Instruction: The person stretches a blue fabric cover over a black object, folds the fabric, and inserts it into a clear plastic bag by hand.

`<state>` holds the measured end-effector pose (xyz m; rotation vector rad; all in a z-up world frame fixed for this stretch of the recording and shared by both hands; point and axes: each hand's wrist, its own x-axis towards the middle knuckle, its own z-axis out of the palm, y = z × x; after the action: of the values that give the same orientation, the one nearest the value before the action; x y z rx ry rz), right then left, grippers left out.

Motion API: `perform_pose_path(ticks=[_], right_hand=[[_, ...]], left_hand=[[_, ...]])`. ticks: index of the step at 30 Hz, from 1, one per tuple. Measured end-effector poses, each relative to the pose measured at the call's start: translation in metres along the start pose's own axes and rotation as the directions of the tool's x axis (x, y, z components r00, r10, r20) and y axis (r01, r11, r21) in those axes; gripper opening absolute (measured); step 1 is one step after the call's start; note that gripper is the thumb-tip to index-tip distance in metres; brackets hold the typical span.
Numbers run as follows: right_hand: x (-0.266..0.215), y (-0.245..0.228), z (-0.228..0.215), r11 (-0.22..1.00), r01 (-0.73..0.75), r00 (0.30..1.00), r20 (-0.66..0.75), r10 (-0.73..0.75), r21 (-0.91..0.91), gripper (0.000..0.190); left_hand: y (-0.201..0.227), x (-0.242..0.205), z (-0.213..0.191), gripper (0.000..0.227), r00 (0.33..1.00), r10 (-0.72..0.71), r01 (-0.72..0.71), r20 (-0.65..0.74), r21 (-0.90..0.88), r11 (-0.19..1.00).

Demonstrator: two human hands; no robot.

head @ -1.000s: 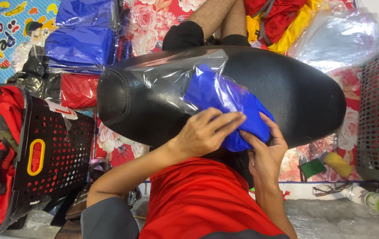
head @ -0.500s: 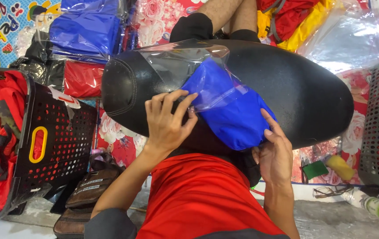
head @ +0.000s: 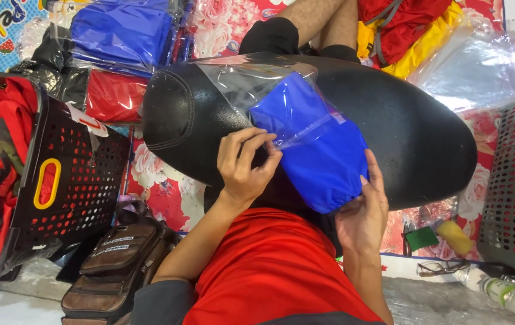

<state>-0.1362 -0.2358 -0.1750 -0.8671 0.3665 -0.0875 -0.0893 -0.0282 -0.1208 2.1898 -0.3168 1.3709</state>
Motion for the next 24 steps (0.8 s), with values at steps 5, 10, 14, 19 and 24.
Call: perform_pose_path(ticks=[5,10,14,19,24], right_hand=[[-0.011,0.002,0.026,0.937,0.252,0.966,-0.003,-0.26,-0.241,0.047],[-0.015,0.005,0.031,0.912,0.286,0.956,0.016,-0.295,-0.293,0.042],[-0.028,-0.003,0.055,0.896,0.332,0.94,0.028,-0.339,-0.294,0.059],[-0.033,0.005,0.054,0.97,0.229,0.972,-0.033,-0.232,-0.084,0.078],[-0.037,0.009,0.044,0.994,-0.038,0.998,0.047,0.033,0.103,0.079]], left_hand=[[0.002,-0.001,-0.006,0.024,1.0,-0.014,0.013,-0.015,-0.072,0.997],[0.012,-0.014,-0.02,0.02,0.989,-0.146,0.148,0.025,-0.166,0.975],[0.021,-0.031,-0.04,0.026,0.733,-0.582,0.679,0.352,-0.321,0.661],[0.024,-0.039,-0.043,0.05,0.18,-0.585,0.977,0.791,-0.211,0.015],[0.038,-0.02,-0.047,0.08,0.15,-0.658,0.985,0.738,-0.165,0.039]])
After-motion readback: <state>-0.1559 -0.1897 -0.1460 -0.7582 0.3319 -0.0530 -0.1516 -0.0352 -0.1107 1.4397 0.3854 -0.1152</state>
